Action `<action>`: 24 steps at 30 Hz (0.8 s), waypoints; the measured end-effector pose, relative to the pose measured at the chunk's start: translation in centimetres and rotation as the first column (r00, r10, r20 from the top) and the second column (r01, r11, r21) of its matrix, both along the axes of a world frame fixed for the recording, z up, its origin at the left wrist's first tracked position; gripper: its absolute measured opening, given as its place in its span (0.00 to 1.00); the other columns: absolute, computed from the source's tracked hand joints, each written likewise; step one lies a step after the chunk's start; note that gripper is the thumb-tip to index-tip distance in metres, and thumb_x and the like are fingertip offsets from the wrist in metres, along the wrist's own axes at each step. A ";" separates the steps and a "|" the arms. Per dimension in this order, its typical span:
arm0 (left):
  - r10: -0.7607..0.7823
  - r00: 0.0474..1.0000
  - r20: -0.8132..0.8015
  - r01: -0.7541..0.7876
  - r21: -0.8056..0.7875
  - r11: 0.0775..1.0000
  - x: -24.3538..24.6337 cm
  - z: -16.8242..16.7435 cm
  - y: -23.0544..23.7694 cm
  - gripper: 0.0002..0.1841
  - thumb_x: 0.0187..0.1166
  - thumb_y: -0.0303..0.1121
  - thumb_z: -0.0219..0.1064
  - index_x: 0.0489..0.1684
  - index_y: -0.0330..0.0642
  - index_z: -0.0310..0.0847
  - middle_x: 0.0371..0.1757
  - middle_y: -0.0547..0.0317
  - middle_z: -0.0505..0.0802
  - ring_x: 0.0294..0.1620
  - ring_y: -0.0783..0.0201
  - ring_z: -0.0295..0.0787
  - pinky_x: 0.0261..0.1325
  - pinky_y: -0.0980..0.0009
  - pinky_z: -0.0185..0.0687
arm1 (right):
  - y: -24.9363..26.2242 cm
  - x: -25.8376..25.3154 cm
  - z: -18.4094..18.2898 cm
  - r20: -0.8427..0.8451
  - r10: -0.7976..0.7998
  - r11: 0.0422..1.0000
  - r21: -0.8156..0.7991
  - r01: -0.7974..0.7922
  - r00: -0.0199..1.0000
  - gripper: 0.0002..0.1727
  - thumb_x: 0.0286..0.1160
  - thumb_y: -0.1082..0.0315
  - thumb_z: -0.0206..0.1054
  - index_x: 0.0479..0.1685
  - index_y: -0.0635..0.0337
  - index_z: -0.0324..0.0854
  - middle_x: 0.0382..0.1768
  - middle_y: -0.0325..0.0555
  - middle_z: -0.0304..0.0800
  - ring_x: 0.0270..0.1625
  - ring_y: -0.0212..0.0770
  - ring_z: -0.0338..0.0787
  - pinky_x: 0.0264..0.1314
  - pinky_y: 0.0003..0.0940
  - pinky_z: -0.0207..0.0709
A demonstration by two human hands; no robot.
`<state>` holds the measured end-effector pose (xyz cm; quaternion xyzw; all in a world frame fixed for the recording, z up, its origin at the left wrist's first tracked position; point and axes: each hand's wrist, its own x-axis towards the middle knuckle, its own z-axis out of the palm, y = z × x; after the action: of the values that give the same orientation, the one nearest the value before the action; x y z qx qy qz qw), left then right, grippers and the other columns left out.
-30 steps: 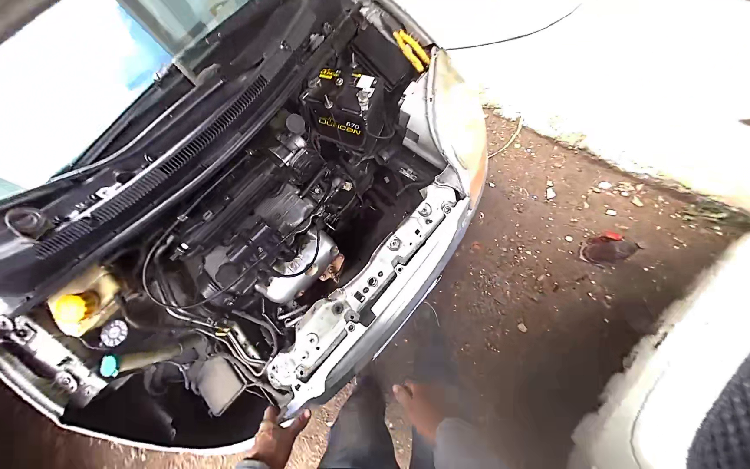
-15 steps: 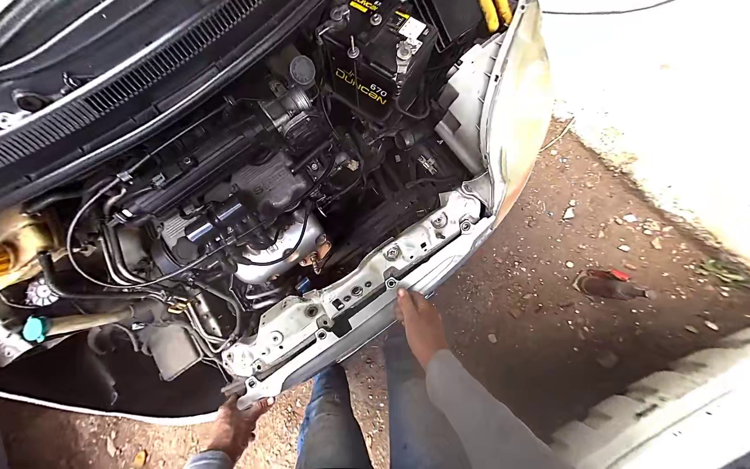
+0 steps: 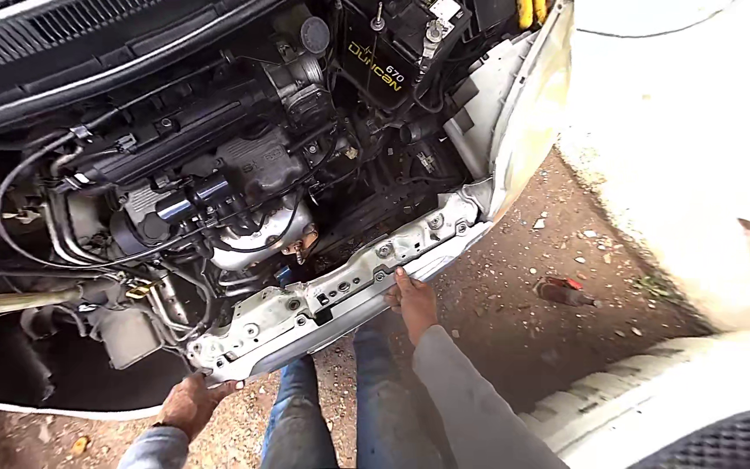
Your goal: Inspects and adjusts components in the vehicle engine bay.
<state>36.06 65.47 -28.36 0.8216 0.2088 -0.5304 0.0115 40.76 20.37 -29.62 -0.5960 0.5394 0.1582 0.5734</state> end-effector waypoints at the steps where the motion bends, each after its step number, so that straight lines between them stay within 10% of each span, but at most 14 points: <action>1: 0.001 1.000 0.004 -0.001 -0.018 1.000 -0.1 0.0 0.0 0.51 0.53 0.77 0.77 0.59 0.32 0.86 0.57 0.34 0.93 0.65 0.37 0.90 0.70 0.37 0.82 | -0.2 0.0 0.1 0.003 0.023 1.000 0.005 -0.023 1.000 0.27 0.90 0.48 0.60 0.38 0.66 0.87 0.25 0.49 0.93 0.28 0.44 0.95 0.36 0.40 0.91; 12: 0.061 0.995 0.083 -0.060 -0.015 0.998 -1.8 -0.3 -0.1 0.55 0.47 0.78 0.78 0.62 0.34 0.85 0.58 0.33 0.93 0.66 0.35 0.89 0.71 0.35 0.80 | -0.4 0.3 -0.4 -0.038 0.121 0.989 -0.079 -0.124 0.992 0.32 0.91 0.42 0.55 0.31 0.62 0.88 0.24 0.46 0.94 0.29 0.42 0.95 0.37 0.41 0.91; 19: 0.110 0.993 0.037 -0.105 -0.107 0.989 -0.6 2.1 -1.5 0.49 0.57 0.74 0.76 0.67 0.39 0.85 0.65 0.37 0.91 0.71 0.38 0.86 0.76 0.35 0.77 | -1.4 -0.1 0.8 -0.052 0.278 0.958 -0.060 -0.280 0.959 0.34 0.90 0.39 0.53 0.53 0.65 0.87 0.35 0.50 0.96 0.37 0.47 0.97 0.43 0.48 0.93; 24: 0.235 0.971 0.052 -0.230 -0.085 0.969 -1.5 2.4 -1.1 0.52 0.52 0.77 0.75 0.65 0.38 0.85 0.66 0.37 0.90 0.71 0.38 0.86 0.73 0.33 0.78 | -1.0 0.0 1.0 -0.081 0.356 0.931 -0.054 -0.360 0.931 0.40 0.89 0.33 0.48 0.46 0.65 0.88 0.33 0.51 0.96 0.34 0.48 0.96 0.37 0.49 0.90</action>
<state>34.54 64.32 -25.94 0.8063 0.2822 -0.5075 0.1122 40.80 19.41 -28.63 -0.6975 0.4464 0.2624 0.4953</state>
